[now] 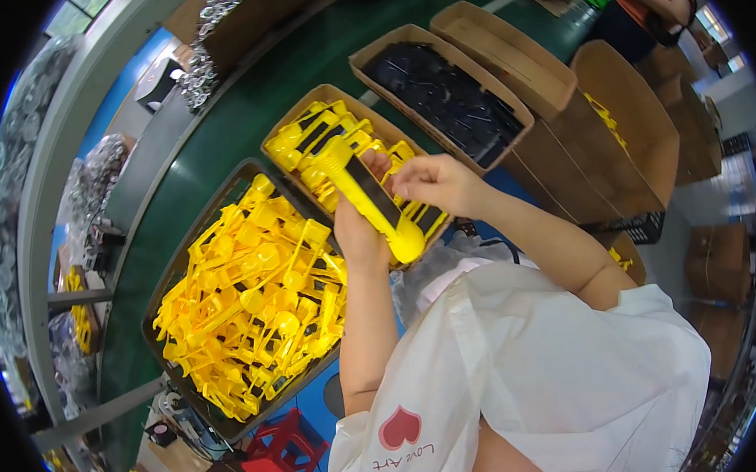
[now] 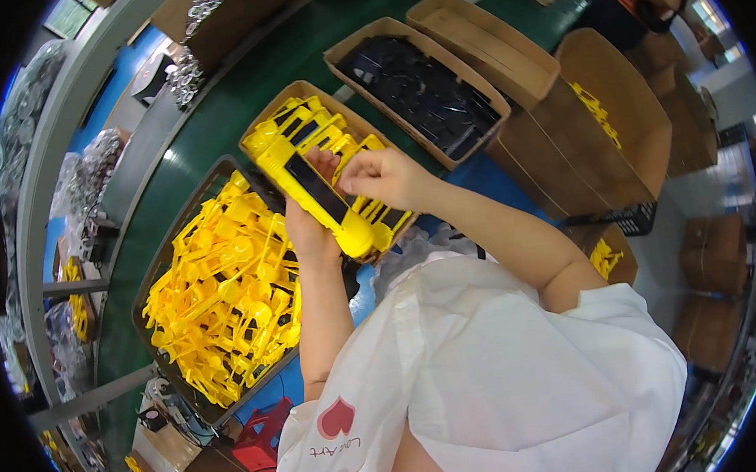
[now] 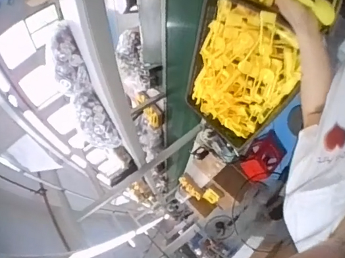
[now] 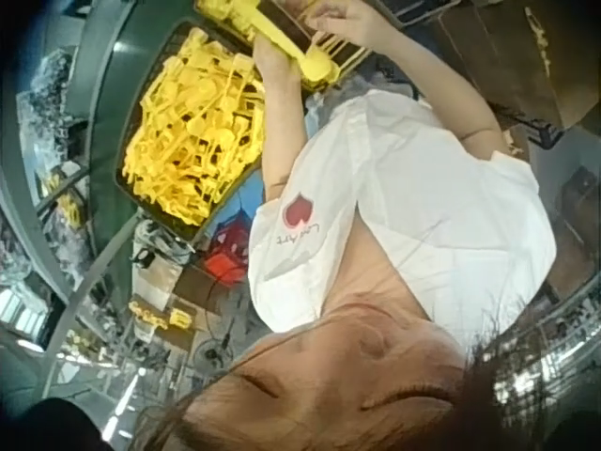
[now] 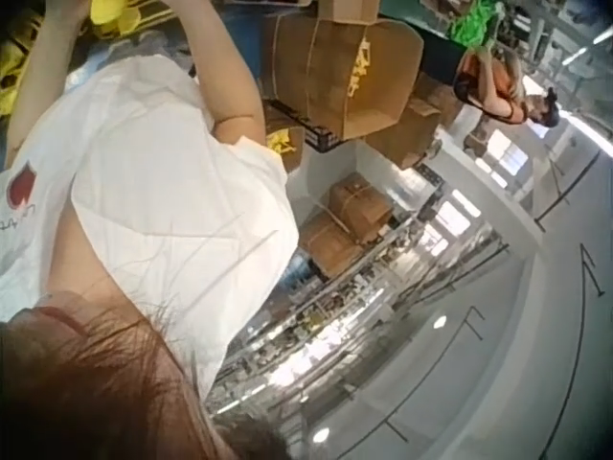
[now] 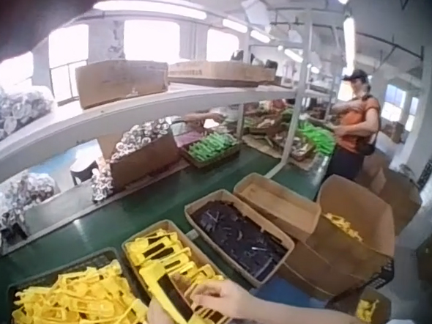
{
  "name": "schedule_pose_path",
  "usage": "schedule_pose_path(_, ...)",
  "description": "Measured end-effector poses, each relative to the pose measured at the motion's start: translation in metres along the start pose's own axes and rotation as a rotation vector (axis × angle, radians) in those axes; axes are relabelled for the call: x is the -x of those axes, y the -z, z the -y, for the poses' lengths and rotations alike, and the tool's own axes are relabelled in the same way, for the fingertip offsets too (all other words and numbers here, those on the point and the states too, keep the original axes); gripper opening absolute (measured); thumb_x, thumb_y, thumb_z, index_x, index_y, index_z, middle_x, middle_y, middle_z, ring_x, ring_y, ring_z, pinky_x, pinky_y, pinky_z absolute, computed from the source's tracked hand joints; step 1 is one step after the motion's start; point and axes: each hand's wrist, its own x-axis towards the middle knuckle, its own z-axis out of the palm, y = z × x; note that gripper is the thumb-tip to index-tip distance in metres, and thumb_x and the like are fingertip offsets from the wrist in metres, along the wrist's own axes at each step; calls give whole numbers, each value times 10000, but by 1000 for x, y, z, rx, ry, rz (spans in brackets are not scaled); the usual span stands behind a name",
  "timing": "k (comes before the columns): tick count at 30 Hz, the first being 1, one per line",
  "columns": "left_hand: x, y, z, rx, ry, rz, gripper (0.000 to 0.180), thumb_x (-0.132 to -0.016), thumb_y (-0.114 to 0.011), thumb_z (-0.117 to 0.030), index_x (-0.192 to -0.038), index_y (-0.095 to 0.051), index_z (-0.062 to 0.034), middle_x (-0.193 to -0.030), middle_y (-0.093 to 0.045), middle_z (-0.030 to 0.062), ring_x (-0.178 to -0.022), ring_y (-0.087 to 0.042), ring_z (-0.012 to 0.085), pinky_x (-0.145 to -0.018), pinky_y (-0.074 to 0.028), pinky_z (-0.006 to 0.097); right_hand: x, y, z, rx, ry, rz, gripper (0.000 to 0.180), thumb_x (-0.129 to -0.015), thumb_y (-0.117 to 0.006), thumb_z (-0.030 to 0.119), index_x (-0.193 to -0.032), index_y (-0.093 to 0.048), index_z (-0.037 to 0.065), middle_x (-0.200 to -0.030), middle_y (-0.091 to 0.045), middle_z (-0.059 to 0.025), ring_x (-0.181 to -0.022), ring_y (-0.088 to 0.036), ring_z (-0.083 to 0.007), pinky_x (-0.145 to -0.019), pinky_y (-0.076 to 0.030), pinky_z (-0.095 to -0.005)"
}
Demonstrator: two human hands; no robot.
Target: Assembling yellow handheld solar flashlights by fitting black internal components into yellow plastic casings at an industrial workstation.
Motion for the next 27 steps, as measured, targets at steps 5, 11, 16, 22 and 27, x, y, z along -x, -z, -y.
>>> schedule_pose_path(5, 8, -15, 23, -12, -35, -28, 204, -858, -430, -169, -962, -505, -11, -925, -526, 89, -854, -529, 206, -772, -442, 328, 20, 0, 16, 66, 20, 75, 351, -804, -573, 243, -1046, -483, 5, -925, -547, -81, -836, -526, -118, -735, -437, -237)
schedule_pose_path(11, 9, -37, 59, 119, 61, 109, 341, -876, -417, -232, -1127, -427, -1, -1096, -486, 108, -1042, -425, 187, -945, -280, 315, 37, 31, 6, 64, 106, -338, 212, -809, -553, 173, -918, -499, -1, -785, -555, -59, -695, -527, -84, -595, -440, -213)
schedule_pose_path(16, 21, -71, 85, -236, 130, 169, 479, -774, -483, 68, -1215, -311, -3, -1149, -451, 112, -1045, -460, 188, -893, -372, 295, 72, 83, 21, -348, -129, -118, 249, -835, -485, 122, -1038, -438, -14, -837, -536, -74, -792, -548, -134, -664, -476, -260)
schedule_pose_path(22, 23, -123, 141, -362, 174, 235, 483, -776, -488, 57, -1218, -304, -13, -1141, -480, 111, -1012, -496, 177, -861, -401, 287, 124, 141, 23, -195, -15, -207, 219, -822, -484, 85, -1011, -435, -14, -834, -552, -86, -761, -559, -137, -648, -469, -249)
schedule_pose_path(27, 21, -145, 207, -468, 187, 219, 484, -783, -467, 70, -1229, -294, -6, -1157, -474, 120, -1037, -485, 174, -872, -385, 270, 163, 186, 6, 265, -20, -457, 191, -800, -505, 69, -963, -441, -7, -823, -553, -101, -747, -555, -142, -645, -443, -264)
